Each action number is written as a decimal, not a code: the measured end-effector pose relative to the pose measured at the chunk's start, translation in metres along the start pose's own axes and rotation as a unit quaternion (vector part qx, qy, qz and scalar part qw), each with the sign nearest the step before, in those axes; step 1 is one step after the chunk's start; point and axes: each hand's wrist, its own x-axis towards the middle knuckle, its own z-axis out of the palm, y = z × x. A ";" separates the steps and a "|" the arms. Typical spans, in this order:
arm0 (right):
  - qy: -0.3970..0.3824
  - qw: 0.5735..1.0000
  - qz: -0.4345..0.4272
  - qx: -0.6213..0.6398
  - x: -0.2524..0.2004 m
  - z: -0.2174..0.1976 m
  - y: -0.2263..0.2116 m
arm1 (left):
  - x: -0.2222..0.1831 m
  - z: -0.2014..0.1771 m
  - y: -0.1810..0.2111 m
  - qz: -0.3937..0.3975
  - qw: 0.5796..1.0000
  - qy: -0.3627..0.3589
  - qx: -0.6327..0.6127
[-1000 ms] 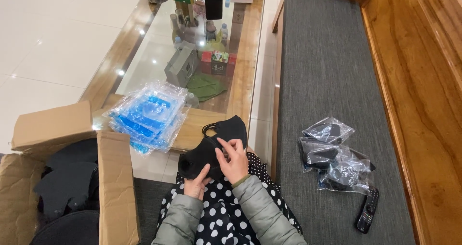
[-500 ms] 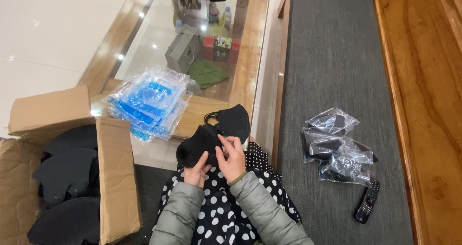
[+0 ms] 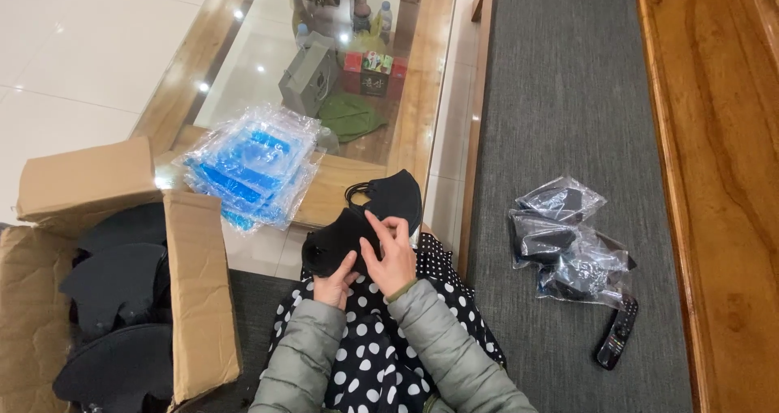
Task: The person is inspecting black fabric masks one by one, unfolding them and checking for defects before placing them aside.
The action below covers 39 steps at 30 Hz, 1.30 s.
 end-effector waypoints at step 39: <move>0.025 0.901 0.359 0.243 0.045 -0.006 0.064 | -0.057 0.012 0.080 -0.111 0.992 0.040 -0.038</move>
